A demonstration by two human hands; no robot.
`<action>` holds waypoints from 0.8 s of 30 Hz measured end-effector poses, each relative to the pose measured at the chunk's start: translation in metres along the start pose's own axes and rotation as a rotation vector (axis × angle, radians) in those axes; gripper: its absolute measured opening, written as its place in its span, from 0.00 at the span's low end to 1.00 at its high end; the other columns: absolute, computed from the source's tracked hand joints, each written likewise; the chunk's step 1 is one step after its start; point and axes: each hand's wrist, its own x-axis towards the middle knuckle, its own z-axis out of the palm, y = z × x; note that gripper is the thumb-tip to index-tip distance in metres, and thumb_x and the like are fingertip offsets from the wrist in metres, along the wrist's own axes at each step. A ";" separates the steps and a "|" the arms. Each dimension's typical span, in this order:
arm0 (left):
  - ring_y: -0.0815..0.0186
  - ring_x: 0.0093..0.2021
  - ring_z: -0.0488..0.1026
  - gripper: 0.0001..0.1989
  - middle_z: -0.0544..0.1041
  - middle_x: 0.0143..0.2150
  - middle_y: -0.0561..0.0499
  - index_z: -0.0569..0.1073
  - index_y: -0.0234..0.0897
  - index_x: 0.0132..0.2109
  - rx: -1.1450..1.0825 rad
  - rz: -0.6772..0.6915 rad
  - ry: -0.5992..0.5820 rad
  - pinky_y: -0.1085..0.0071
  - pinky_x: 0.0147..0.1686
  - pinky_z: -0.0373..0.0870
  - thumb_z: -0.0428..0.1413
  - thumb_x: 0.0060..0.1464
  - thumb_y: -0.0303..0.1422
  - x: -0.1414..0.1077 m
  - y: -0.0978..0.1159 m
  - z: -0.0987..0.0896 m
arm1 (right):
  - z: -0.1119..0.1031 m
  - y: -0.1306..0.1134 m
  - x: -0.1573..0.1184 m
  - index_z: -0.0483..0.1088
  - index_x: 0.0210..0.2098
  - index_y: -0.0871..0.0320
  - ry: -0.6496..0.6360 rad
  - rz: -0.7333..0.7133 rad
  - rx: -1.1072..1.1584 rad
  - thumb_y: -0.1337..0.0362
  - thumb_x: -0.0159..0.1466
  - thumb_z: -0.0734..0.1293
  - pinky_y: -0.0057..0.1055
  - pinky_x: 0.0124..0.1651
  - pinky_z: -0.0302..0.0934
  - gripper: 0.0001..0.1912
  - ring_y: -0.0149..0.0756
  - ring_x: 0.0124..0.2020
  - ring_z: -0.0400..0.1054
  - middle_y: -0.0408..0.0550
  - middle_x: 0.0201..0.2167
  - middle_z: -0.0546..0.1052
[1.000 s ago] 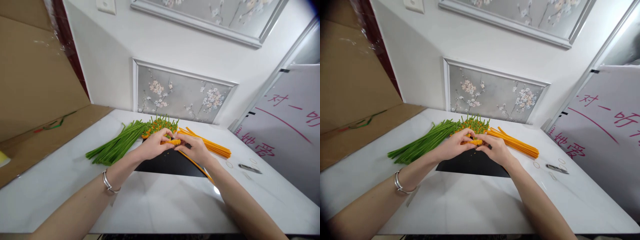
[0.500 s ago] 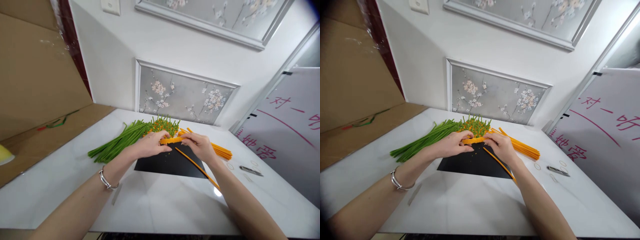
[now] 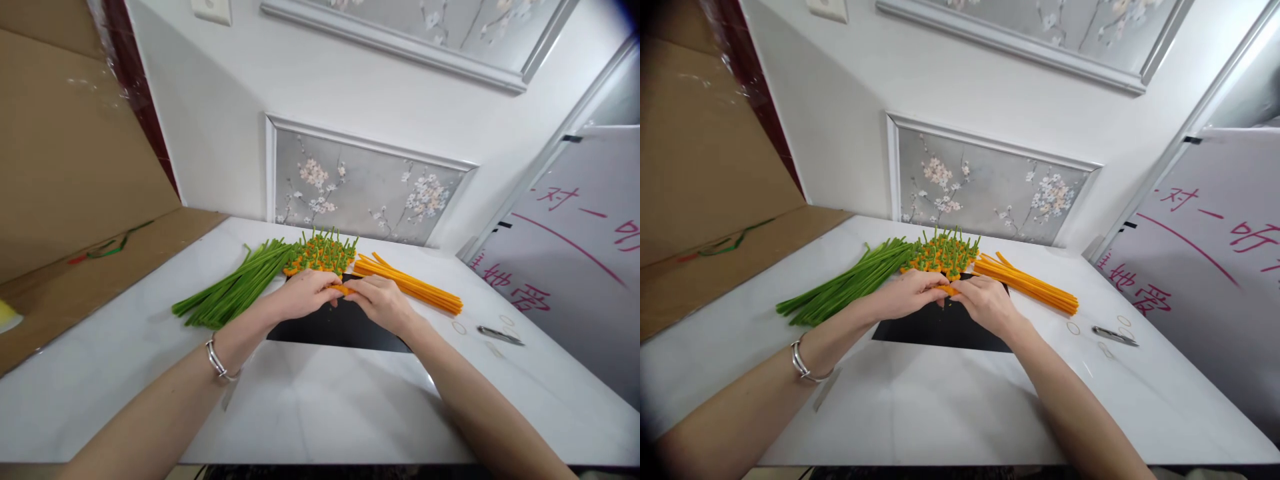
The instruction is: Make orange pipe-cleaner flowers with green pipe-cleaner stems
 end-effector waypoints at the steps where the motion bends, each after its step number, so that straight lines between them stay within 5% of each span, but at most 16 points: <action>1: 0.67 0.33 0.74 0.11 0.79 0.32 0.52 0.75 0.37 0.35 -0.016 -0.002 -0.007 0.75 0.32 0.62 0.49 0.59 0.34 0.000 -0.001 0.000 | 0.000 0.000 0.000 0.72 0.45 0.55 0.000 0.022 0.005 0.63 0.65 0.64 0.37 0.42 0.68 0.10 0.39 0.35 0.74 0.50 0.37 0.80; 6: 0.67 0.33 0.73 0.11 0.80 0.33 0.52 0.74 0.37 0.37 -0.024 -0.017 0.028 0.75 0.32 0.61 0.49 0.59 0.35 -0.001 -0.005 -0.007 | -0.022 0.005 0.005 0.66 0.53 0.53 -0.076 0.228 0.159 0.59 0.58 0.71 0.40 0.50 0.67 0.25 0.42 0.45 0.73 0.50 0.47 0.77; 10: 0.66 0.33 0.73 0.11 0.79 0.33 0.53 0.74 0.39 0.42 0.066 -0.045 0.062 0.74 0.32 0.61 0.50 0.59 0.38 -0.002 -0.008 -0.007 | -0.034 0.010 0.006 0.72 0.43 0.54 -0.157 0.351 0.256 0.61 0.64 0.63 0.34 0.39 0.70 0.10 0.35 0.31 0.75 0.45 0.31 0.79; 15: 0.62 0.34 0.74 0.19 0.79 0.35 0.52 0.72 0.43 0.50 0.286 -0.084 0.148 0.71 0.34 0.63 0.57 0.52 0.43 -0.003 -0.004 0.000 | -0.026 0.013 0.002 0.73 0.33 0.55 -0.130 0.328 0.207 0.61 0.66 0.60 0.29 0.29 0.67 0.11 0.31 0.21 0.70 0.42 0.21 0.74; 24: 0.62 0.35 0.75 0.13 0.80 0.35 0.51 0.77 0.41 0.42 0.342 -0.080 0.274 0.71 0.35 0.64 0.52 0.57 0.42 -0.002 0.004 0.003 | -0.025 0.009 0.003 0.74 0.36 0.57 -0.010 0.171 0.078 0.62 0.66 0.62 0.29 0.33 0.67 0.10 0.33 0.27 0.73 0.45 0.27 0.78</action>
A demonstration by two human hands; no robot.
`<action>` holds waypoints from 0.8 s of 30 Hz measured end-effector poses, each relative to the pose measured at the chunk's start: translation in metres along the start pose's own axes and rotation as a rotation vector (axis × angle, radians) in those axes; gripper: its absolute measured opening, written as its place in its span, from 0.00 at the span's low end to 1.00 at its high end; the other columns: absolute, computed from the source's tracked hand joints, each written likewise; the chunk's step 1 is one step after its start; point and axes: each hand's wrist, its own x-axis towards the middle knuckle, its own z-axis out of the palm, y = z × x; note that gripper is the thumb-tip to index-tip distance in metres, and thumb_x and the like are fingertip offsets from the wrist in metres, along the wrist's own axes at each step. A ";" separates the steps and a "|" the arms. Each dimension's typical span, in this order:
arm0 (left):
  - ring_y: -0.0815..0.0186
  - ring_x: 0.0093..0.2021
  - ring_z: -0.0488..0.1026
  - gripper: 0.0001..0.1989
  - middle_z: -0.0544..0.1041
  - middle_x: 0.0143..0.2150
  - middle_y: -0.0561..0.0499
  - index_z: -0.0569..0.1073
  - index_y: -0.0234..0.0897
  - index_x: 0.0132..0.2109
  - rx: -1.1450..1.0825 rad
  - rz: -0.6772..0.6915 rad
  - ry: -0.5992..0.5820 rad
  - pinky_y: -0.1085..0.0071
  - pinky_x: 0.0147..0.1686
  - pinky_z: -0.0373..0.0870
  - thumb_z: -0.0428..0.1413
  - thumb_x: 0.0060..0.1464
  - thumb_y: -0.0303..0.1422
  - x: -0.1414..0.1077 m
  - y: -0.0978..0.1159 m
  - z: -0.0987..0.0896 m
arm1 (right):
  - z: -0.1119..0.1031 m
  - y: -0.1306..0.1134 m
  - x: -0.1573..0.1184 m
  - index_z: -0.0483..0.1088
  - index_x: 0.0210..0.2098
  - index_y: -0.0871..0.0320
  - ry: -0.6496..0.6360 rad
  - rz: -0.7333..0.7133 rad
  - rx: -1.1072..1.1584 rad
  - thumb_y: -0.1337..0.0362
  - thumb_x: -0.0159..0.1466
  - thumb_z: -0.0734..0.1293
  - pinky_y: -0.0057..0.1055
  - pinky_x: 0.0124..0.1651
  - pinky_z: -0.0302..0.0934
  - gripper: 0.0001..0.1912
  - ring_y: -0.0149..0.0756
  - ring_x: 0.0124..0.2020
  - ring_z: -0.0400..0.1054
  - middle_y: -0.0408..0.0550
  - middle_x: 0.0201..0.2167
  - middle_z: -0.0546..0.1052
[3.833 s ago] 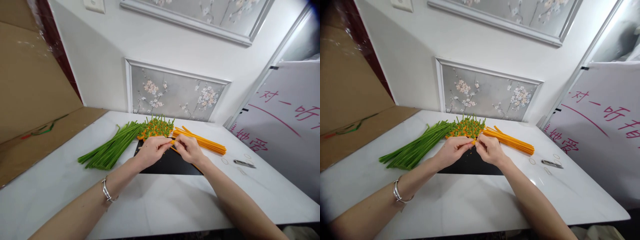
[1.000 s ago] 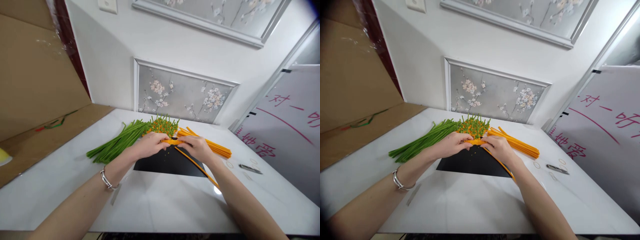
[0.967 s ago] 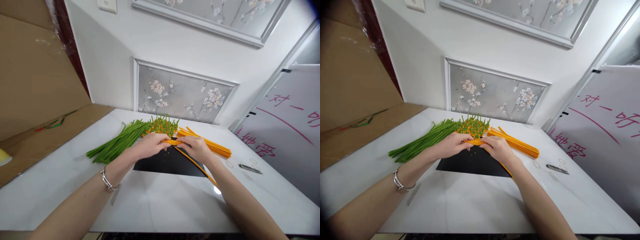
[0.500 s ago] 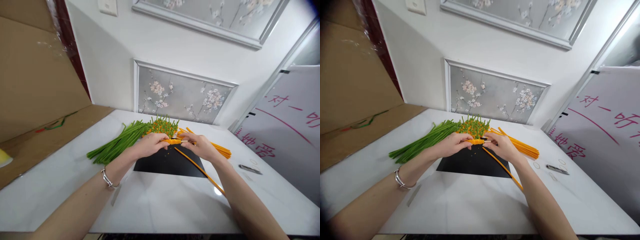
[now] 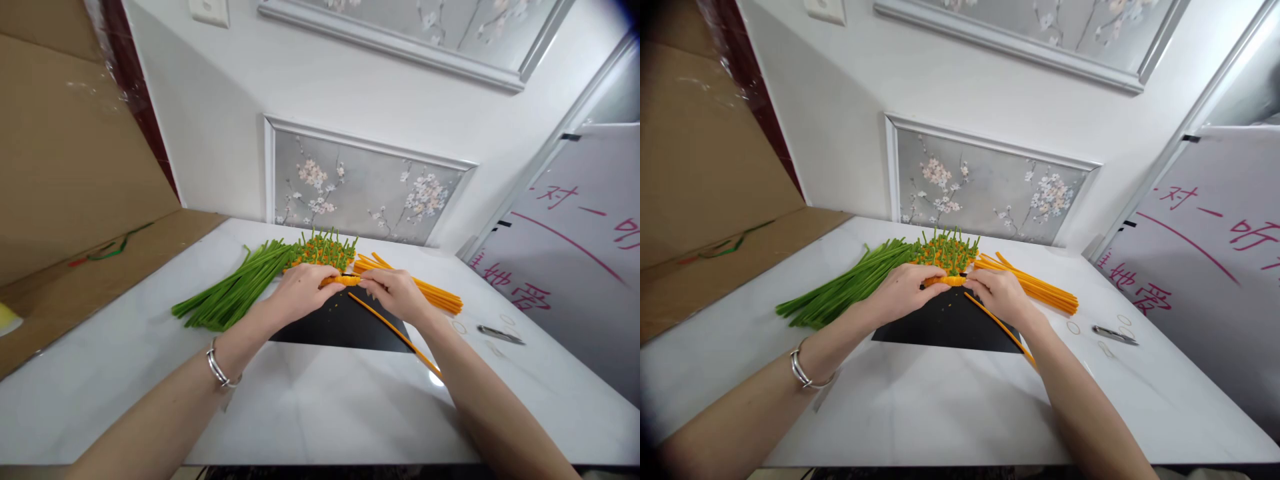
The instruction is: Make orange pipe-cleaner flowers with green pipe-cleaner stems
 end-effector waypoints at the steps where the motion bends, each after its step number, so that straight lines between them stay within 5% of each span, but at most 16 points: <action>1: 0.64 0.34 0.75 0.12 0.80 0.34 0.52 0.77 0.41 0.41 -0.029 -0.001 0.006 0.72 0.34 0.64 0.52 0.56 0.41 0.000 0.000 0.000 | 0.001 -0.001 0.000 0.74 0.36 0.57 0.027 -0.033 -0.013 0.62 0.66 0.62 0.30 0.34 0.67 0.10 0.34 0.29 0.74 0.46 0.29 0.79; 8: 0.66 0.36 0.74 0.07 0.79 0.36 0.54 0.75 0.41 0.38 -0.124 -0.015 0.090 0.73 0.36 0.65 0.53 0.53 0.31 0.000 0.001 0.001 | 0.007 -0.007 -0.001 0.74 0.41 0.56 0.101 -0.071 -0.062 0.62 0.65 0.63 0.31 0.38 0.69 0.09 0.36 0.33 0.75 0.47 0.34 0.80; 14: 0.63 0.37 0.74 0.11 0.79 0.38 0.53 0.73 0.41 0.43 -0.095 -0.028 0.050 0.71 0.36 0.66 0.57 0.51 0.37 0.002 0.001 -0.002 | 0.006 -0.005 0.000 0.74 0.41 0.57 0.146 -0.129 -0.078 0.64 0.66 0.62 0.32 0.42 0.69 0.09 0.37 0.37 0.75 0.49 0.36 0.80; 24: 0.66 0.34 0.74 0.07 0.80 0.34 0.54 0.77 0.40 0.38 -0.212 -0.056 0.076 0.75 0.33 0.65 0.56 0.52 0.34 0.002 -0.001 0.002 | 0.008 -0.008 -0.001 0.74 0.41 0.56 0.128 -0.131 -0.047 0.65 0.65 0.63 0.31 0.42 0.70 0.08 0.35 0.35 0.75 0.46 0.35 0.80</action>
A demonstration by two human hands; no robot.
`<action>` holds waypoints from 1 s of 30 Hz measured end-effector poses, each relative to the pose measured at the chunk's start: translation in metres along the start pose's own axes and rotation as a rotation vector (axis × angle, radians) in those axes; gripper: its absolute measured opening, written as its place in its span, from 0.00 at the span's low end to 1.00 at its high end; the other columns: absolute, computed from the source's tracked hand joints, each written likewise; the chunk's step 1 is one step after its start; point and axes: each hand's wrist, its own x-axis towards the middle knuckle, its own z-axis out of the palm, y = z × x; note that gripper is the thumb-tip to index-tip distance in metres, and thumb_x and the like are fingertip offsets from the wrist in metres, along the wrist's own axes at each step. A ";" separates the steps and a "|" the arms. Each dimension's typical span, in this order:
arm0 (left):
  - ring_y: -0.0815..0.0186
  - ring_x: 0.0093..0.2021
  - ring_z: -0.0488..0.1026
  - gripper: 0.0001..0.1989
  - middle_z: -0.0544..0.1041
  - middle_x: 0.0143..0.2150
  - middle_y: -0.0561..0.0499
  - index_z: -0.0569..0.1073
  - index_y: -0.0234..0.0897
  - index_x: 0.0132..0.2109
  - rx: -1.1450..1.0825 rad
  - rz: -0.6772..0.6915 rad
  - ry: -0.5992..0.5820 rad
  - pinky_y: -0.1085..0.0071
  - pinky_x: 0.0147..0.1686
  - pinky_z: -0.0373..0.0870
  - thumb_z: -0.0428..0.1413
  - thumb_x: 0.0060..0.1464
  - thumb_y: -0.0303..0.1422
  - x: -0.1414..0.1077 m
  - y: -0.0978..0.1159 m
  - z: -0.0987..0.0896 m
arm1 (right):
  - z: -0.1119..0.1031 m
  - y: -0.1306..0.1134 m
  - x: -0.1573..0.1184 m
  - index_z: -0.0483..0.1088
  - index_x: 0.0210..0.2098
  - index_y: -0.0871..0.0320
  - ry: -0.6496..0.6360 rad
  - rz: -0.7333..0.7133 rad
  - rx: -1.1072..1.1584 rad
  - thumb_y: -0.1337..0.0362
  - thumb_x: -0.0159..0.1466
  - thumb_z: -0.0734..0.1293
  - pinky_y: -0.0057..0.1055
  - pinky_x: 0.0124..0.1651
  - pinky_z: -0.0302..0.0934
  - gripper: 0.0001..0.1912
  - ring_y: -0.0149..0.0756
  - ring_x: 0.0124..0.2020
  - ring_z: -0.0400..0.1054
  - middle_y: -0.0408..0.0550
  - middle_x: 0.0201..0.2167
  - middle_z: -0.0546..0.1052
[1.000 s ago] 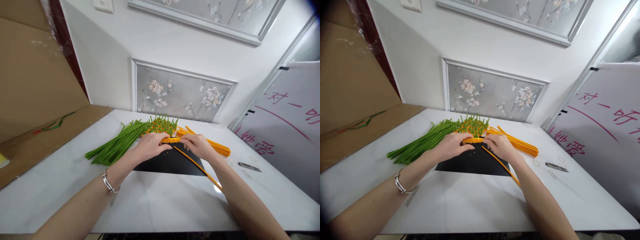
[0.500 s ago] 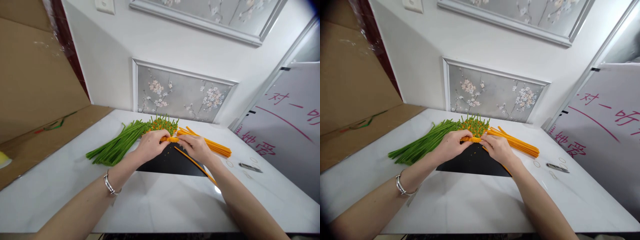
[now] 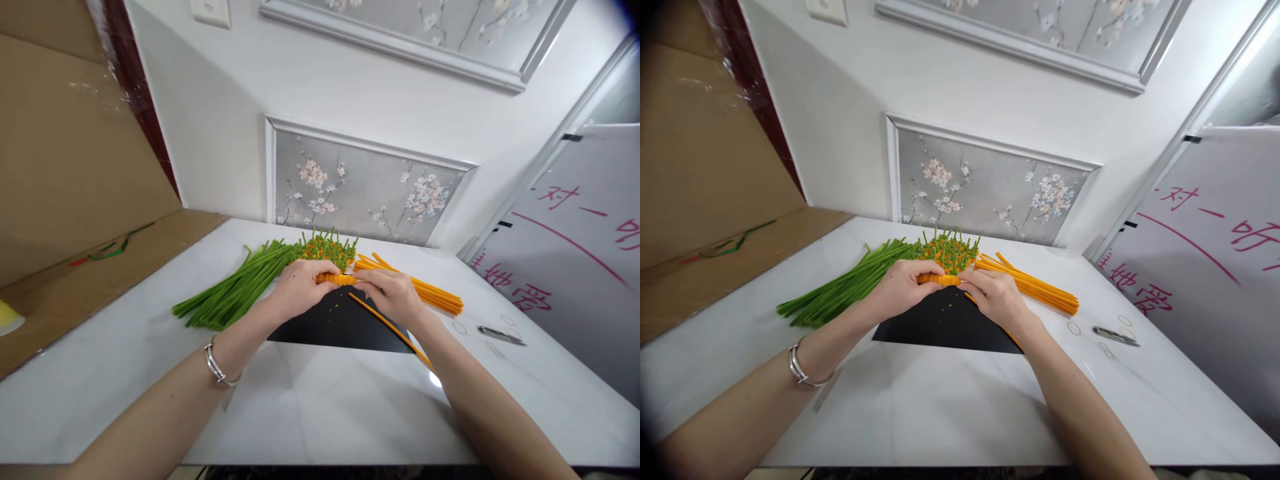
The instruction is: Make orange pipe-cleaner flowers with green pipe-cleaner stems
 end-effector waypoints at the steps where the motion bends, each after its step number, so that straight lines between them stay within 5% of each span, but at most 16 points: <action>1: 0.67 0.33 0.74 0.07 0.80 0.34 0.54 0.77 0.40 0.38 0.008 -0.008 0.003 0.75 0.33 0.65 0.56 0.52 0.34 0.000 0.000 0.000 | 0.000 0.000 0.000 0.74 0.41 0.55 0.001 -0.001 0.003 0.65 0.65 0.63 0.31 0.42 0.70 0.08 0.35 0.35 0.75 0.46 0.35 0.80; 5: 0.66 0.35 0.75 0.09 0.80 0.36 0.55 0.76 0.43 0.41 0.099 0.021 -0.015 0.74 0.35 0.66 0.56 0.52 0.37 -0.001 0.002 -0.006 | -0.002 0.001 -0.001 0.75 0.41 0.55 0.007 0.002 0.019 0.64 0.65 0.63 0.31 0.41 0.70 0.09 0.35 0.34 0.75 0.46 0.34 0.80; 9: 0.61 0.42 0.76 0.22 0.80 0.44 0.53 0.71 0.45 0.51 0.140 0.062 -0.037 0.70 0.41 0.67 0.61 0.47 0.42 -0.002 0.002 -0.011 | -0.003 0.003 -0.001 0.75 0.40 0.56 0.007 0.034 0.045 0.64 0.65 0.63 0.32 0.38 0.71 0.09 0.35 0.33 0.75 0.46 0.34 0.80; 13: 0.64 0.36 0.76 0.09 0.81 0.37 0.53 0.76 0.44 0.41 0.180 0.085 -0.032 0.72 0.36 0.66 0.56 0.53 0.37 -0.002 0.003 -0.009 | -0.002 0.002 -0.001 0.75 0.40 0.55 -0.002 0.058 0.089 0.64 0.65 0.63 0.33 0.38 0.71 0.09 0.35 0.31 0.76 0.46 0.35 0.80; 19: 0.66 0.34 0.76 0.08 0.81 0.35 0.55 0.77 0.45 0.39 0.191 0.028 0.066 0.74 0.35 0.65 0.54 0.54 0.31 -0.004 0.007 -0.005 | 0.000 0.000 0.000 0.75 0.41 0.56 0.039 0.042 0.092 0.66 0.65 0.63 0.31 0.38 0.71 0.09 0.33 0.29 0.75 0.45 0.31 0.80; 24: 0.61 0.37 0.76 0.27 0.81 0.39 0.54 0.71 0.47 0.54 0.189 -0.008 0.022 0.70 0.37 0.66 0.61 0.45 0.46 -0.001 0.004 -0.014 | -0.005 0.004 -0.001 0.74 0.41 0.56 0.077 0.024 0.070 0.66 0.65 0.63 0.30 0.39 0.71 0.08 0.33 0.30 0.75 0.46 0.30 0.80; 30: 0.65 0.34 0.75 0.12 0.81 0.35 0.54 0.78 0.44 0.40 0.176 0.058 -0.021 0.72 0.34 0.64 0.55 0.53 0.43 0.000 0.003 -0.016 | -0.004 0.006 -0.002 0.75 0.41 0.54 0.036 0.032 0.067 0.64 0.65 0.63 0.32 0.38 0.71 0.09 0.34 0.30 0.75 0.45 0.30 0.80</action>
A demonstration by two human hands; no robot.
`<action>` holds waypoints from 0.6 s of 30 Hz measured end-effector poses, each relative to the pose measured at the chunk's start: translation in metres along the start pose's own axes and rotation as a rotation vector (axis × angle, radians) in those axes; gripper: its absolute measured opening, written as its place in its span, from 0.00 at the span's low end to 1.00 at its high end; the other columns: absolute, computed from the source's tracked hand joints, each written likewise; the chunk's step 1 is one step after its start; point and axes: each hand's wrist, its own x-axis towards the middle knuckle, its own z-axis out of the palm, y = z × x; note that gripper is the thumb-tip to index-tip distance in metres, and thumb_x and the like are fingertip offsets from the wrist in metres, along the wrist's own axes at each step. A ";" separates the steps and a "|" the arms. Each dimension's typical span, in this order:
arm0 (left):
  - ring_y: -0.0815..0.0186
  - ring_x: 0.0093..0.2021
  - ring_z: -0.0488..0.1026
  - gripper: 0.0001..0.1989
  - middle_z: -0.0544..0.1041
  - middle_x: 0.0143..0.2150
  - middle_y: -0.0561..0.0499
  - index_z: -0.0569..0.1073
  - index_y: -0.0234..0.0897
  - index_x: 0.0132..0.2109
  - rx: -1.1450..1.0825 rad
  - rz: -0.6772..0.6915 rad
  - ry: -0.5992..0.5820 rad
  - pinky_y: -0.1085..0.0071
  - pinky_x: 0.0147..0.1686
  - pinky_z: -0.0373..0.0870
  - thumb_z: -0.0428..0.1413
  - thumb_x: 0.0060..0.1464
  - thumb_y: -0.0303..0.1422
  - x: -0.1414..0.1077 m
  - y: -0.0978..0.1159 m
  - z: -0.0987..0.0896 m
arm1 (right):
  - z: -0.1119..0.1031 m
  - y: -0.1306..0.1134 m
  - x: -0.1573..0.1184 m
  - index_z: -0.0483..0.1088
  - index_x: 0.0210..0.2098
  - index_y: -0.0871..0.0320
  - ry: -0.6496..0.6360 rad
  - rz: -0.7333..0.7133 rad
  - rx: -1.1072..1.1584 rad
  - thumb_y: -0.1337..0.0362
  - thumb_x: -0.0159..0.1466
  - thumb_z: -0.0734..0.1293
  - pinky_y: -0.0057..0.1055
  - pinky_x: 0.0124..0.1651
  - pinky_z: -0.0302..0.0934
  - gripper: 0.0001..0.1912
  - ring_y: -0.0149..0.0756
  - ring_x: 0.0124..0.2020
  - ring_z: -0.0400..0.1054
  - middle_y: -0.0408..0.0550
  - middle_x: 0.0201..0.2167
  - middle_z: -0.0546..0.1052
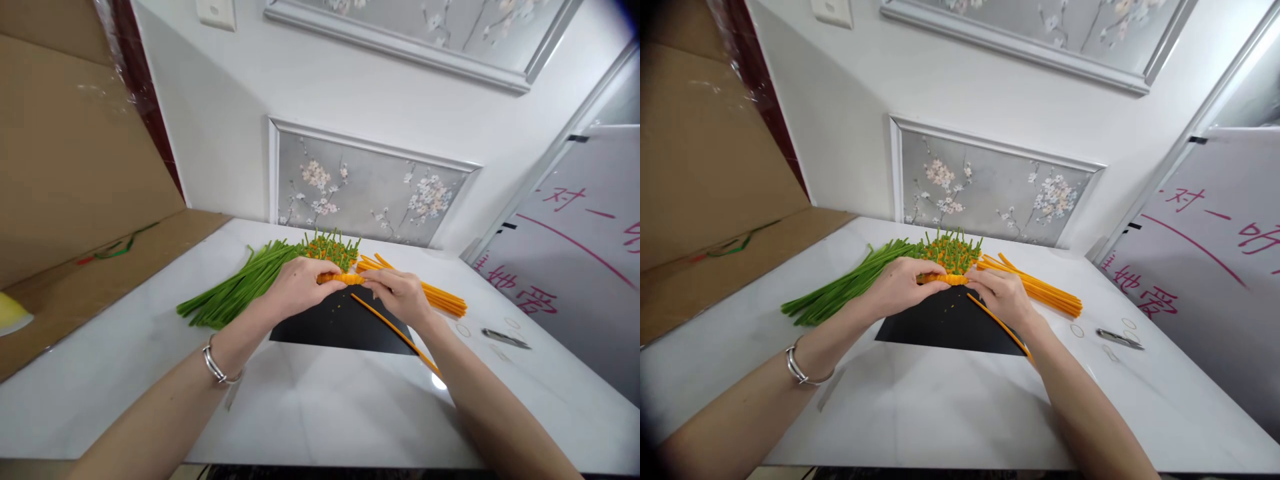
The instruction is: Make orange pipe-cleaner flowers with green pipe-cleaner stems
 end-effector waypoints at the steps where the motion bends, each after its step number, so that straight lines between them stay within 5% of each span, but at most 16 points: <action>1: 0.65 0.34 0.75 0.12 0.80 0.35 0.54 0.78 0.43 0.39 0.000 0.009 0.004 0.72 0.33 0.64 0.54 0.54 0.42 0.000 0.001 0.001 | 0.001 0.000 0.000 0.75 0.41 0.54 -0.009 0.002 -0.001 0.64 0.65 0.63 0.33 0.38 0.71 0.09 0.34 0.30 0.75 0.46 0.30 0.80; 10: 0.63 0.36 0.75 0.11 0.80 0.34 0.49 0.75 0.37 0.37 0.167 0.140 0.106 0.67 0.42 0.64 0.50 0.60 0.35 0.001 0.006 0.009 | 0.001 -0.002 0.000 0.75 0.41 0.53 0.049 0.025 -0.013 0.63 0.65 0.62 0.32 0.37 0.71 0.10 0.34 0.28 0.75 0.45 0.28 0.79; 12: 0.62 0.39 0.75 0.11 0.80 0.38 0.49 0.75 0.39 0.42 0.127 0.123 0.115 0.66 0.43 0.64 0.53 0.58 0.39 0.001 0.004 0.007 | 0.000 -0.001 0.001 0.75 0.41 0.54 0.057 0.031 -0.006 0.63 0.65 0.62 0.31 0.36 0.70 0.09 0.33 0.27 0.74 0.45 0.28 0.79; 16: 0.60 0.44 0.75 0.30 0.78 0.46 0.52 0.67 0.44 0.56 -0.019 0.082 0.040 0.67 0.45 0.66 0.62 0.46 0.45 0.002 -0.002 0.001 | -0.002 0.000 0.001 0.75 0.40 0.54 0.082 0.039 0.030 0.63 0.65 0.63 0.29 0.32 0.70 0.09 0.31 0.24 0.73 0.45 0.28 0.79; 18: 0.61 0.43 0.75 0.23 0.79 0.45 0.52 0.72 0.44 0.51 -0.078 0.065 0.015 0.68 0.43 0.66 0.61 0.48 0.43 0.002 -0.004 -0.001 | -0.002 0.000 0.001 0.75 0.39 0.54 0.077 0.044 0.045 0.63 0.64 0.63 0.29 0.32 0.70 0.08 0.31 0.23 0.73 0.45 0.29 0.79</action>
